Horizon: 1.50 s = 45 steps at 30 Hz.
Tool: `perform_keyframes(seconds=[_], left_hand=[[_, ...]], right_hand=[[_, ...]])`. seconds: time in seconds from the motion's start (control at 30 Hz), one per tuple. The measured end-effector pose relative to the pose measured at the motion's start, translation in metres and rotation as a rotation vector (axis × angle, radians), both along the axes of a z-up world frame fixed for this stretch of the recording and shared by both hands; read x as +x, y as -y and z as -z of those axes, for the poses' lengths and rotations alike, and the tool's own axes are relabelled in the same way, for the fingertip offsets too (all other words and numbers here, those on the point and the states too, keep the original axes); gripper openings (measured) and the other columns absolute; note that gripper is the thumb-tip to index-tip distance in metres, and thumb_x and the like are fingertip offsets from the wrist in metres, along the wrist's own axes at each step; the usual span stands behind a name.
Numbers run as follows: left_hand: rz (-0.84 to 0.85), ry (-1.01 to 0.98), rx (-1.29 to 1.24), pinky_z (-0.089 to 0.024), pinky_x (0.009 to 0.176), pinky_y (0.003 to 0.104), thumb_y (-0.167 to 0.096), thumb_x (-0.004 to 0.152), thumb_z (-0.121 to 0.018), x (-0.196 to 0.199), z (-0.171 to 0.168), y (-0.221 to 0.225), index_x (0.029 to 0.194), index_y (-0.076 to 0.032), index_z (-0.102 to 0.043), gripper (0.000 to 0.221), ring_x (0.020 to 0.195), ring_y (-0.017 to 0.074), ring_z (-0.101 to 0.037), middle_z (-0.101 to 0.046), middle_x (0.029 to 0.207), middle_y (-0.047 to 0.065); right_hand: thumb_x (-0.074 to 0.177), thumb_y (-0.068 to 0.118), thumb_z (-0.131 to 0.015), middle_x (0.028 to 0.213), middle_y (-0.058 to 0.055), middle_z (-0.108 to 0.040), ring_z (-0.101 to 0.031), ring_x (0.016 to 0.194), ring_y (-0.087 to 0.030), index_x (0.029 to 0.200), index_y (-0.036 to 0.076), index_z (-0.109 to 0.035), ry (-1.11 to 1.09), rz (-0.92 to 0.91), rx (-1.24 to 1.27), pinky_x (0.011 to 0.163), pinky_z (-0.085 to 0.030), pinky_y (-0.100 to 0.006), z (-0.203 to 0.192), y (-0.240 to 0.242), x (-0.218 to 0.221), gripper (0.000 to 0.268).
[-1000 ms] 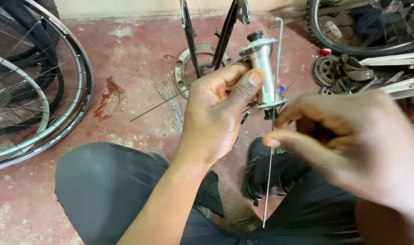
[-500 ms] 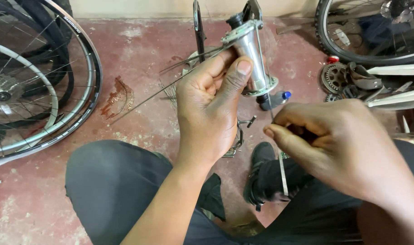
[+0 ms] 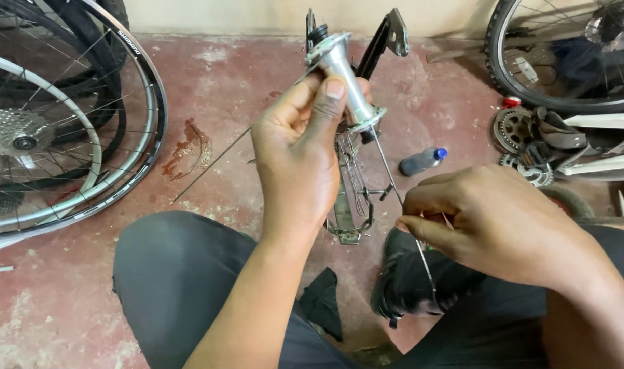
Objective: Threading individual metal spokes into the flange holes of a bicycle wheel hub in preparation for wheel building.
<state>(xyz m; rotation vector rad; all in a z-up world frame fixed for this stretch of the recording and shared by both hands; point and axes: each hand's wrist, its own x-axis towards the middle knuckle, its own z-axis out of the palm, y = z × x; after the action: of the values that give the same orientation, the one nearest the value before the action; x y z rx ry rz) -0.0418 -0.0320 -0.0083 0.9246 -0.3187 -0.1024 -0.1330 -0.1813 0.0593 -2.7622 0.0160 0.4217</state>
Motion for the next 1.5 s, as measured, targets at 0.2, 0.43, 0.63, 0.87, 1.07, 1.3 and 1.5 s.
perform_keyframes(seconds=[0.2, 0.43, 0.63, 0.87, 1.07, 1.3, 1.5], left_hand=[[-0.061, 0.001, 0.031, -0.051, 0.081, 0.024, -0.011, 0.097, -0.06, 0.004, 0.0, -0.003, 0.106, 0.005, -0.067, 0.02, 0.083, 0.0106, -0.061, -0.07, 0.095, 0.008], [-0.11, -0.01, 0.082, -0.049, 0.076, 0.02, -0.009, 0.097, -0.059, 0.006, 0.001, -0.003, 0.105, 0.006, -0.067, 0.02, 0.078, 0.0067, -0.057, -0.068, 0.092, 0.006], [-0.161, 0.014, 0.104, -0.05, 0.079, 0.021, -0.003, 0.096, -0.06, 0.004, 0.0, 0.002, 0.111, 0.01, -0.066, 0.021, 0.084, 0.008, -0.06, -0.069, 0.098, 0.009], [-0.34, 0.162, 0.375, -0.048, 0.065, 0.019, -0.006, 0.095, -0.058, 0.005, -0.008, -0.001, 0.108, 0.011, -0.065, 0.023, 0.073, 0.006, -0.057, -0.068, 0.089, 0.008], [-0.378, 0.237, 0.564, -0.047, 0.059, 0.02, -0.008, 0.094, -0.057, 0.007, -0.011, -0.007, 0.1, 0.005, -0.068, 0.018, 0.064, 0.0063, -0.055, -0.069, 0.081, 0.004], [-0.085, -0.053, 0.259, -0.052, 0.069, 0.021, -0.008, 0.093, -0.058, 0.019, 0.01, -0.004, 0.104, 0.01, -0.068, 0.023, 0.073, 0.0109, -0.062, -0.072, 0.09, 0.013], [-0.016, -0.178, 0.184, -0.051, 0.075, 0.023, -0.009, 0.093, -0.058, 0.02, 0.015, -0.004, 0.098, 0.008, -0.07, 0.021, 0.076, 0.0118, -0.063, -0.072, 0.09, 0.012]], right_hand=[[0.079, 0.027, -0.068, 0.067, 0.002, -0.073, -0.058, 0.04, -0.027, 0.08, 0.014, -0.076, 0.193, -0.027, -0.179, 0.044, -0.042, -0.039, 0.003, 0.007, 0.0, 0.015], [0.084, 0.028, -0.065, 0.068, 0.004, -0.069, -0.057, 0.04, -0.022, 0.083, 0.016, -0.076, 0.204, -0.072, -0.35, 0.041, -0.04, -0.037, -0.004, 0.021, -0.004, 0.016], [0.073, 0.026, -0.07, 0.06, 0.006, -0.073, -0.054, 0.039, -0.024, 0.063, 0.015, -0.073, 0.063, -0.126, -0.047, 0.046, -0.044, -0.036, 0.003, 0.01, -0.002, 0.015], [0.079, 0.012, -0.069, 0.043, 0.002, -0.051, -0.032, 0.035, -0.01, 0.052, 0.005, -0.07, -0.003, -0.232, 0.575, 0.033, -0.024, -0.029, 0.014, 0.032, 0.005, 0.028], [0.087, 0.008, -0.052, 0.054, -0.001, -0.052, -0.045, 0.048, -0.011, 0.066, 0.004, -0.065, -0.194, -0.249, 1.473, 0.048, -0.037, -0.024, 0.047, 0.072, 0.025, 0.025], [0.094, 0.026, -0.043, 0.054, 0.0, -0.051, -0.043, 0.044, -0.011, 0.077, 0.003, -0.07, 0.152, 0.165, 1.861, 0.042, -0.036, -0.022, 0.072, 0.051, 0.045, 0.039], [0.094, 0.028, -0.036, 0.059, 0.0, -0.048, -0.04, 0.049, -0.012, 0.081, 0.005, -0.065, 0.05, 0.708, 1.417, 0.049, -0.033, -0.028, 0.178, 0.091, 0.073, 0.039]])
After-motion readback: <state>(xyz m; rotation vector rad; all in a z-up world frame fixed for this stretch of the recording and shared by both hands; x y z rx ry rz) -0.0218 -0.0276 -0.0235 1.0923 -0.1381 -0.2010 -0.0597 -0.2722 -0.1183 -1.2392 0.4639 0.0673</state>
